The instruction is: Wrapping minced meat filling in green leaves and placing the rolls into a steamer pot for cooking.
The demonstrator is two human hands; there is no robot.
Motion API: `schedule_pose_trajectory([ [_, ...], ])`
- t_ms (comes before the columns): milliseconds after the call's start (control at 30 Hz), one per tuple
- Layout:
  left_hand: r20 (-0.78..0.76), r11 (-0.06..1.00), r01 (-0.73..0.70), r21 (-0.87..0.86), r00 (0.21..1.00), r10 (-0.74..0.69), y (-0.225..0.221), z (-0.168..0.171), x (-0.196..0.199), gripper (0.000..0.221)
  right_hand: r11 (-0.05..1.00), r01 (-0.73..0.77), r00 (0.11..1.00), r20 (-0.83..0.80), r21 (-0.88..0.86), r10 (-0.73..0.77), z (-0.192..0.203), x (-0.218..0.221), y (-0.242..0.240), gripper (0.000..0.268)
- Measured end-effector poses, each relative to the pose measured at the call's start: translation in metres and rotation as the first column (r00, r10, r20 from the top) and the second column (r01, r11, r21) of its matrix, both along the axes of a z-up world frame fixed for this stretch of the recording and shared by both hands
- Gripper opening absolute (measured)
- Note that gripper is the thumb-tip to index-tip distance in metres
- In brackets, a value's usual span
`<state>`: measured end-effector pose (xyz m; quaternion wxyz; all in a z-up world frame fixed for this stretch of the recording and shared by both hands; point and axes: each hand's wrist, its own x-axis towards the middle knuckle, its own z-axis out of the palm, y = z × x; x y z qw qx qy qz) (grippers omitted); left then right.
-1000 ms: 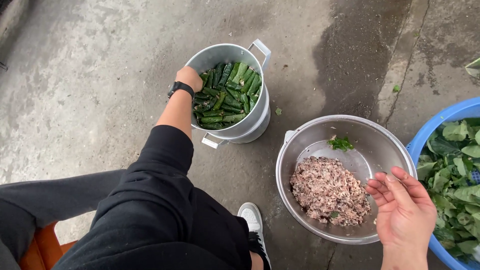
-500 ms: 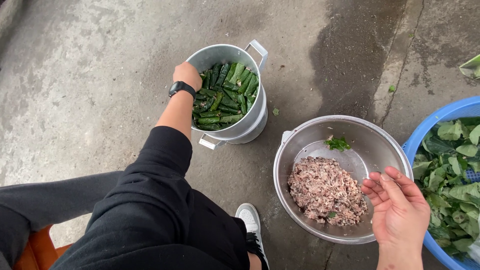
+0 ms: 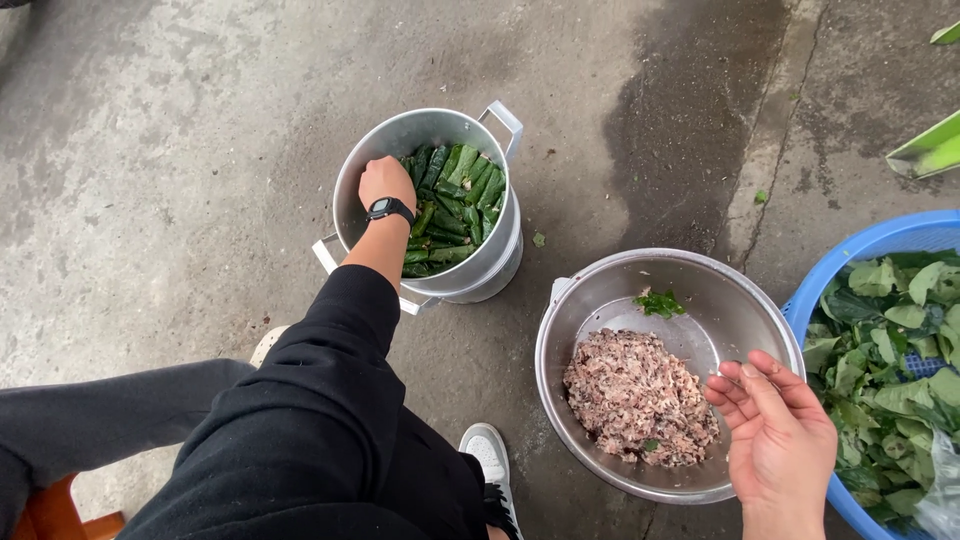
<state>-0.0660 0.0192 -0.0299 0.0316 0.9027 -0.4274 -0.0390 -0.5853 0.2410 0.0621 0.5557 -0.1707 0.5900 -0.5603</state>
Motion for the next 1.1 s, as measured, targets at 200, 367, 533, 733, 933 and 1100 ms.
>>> schedule_pose_trajectory([
  [200, 0.14, 0.991, 0.074, 0.109, 0.986, -0.089, -0.002, 0.002, 0.001, 0.025, 1.0, 0.015, 1.0, 0.001, 0.02, -0.015, -0.008, -0.004, 0.0, 0.017],
  [367, 0.223, 0.975, 0.134, 0.175, 0.96, -0.172, -0.002, 0.004, 0.002, 0.027, 0.999, 0.022, 1.0, 0.006, 0.03, -0.022, -0.009, -0.005, 0.001, 0.02],
  [533, 0.321, 0.979, 0.157, 0.132, 0.927, -0.192, -0.013, -0.018, 0.014, 0.023, 0.997, 0.037, 0.999, -0.012, 0.063, -0.036, -0.001, -0.004, 0.0, 0.017],
  [733, 0.406, 0.961, 0.191, 0.198, 0.877, -0.258, -0.018, -0.03, 0.02, 0.024, 0.997, 0.049, 0.999, -0.002, 0.066, -0.049, -0.004, -0.006, -0.002, 0.016],
  [933, 0.373, 0.98, 0.15, 0.134, 0.908, -0.19, -0.012, -0.014, 0.013, 0.024, 0.998, 0.031, 1.0, -0.002, 0.055, -0.031, 0.007, -0.005, 0.001, 0.017],
  [1100, -0.055, 0.999, 0.001, 0.037, 0.999, 0.001, 0.001, 0.069, -0.012, 0.017, 0.999, 0.02, 1.0, 0.007, 0.038, -0.02, 0.006, -0.002, 0.001, 0.018],
])
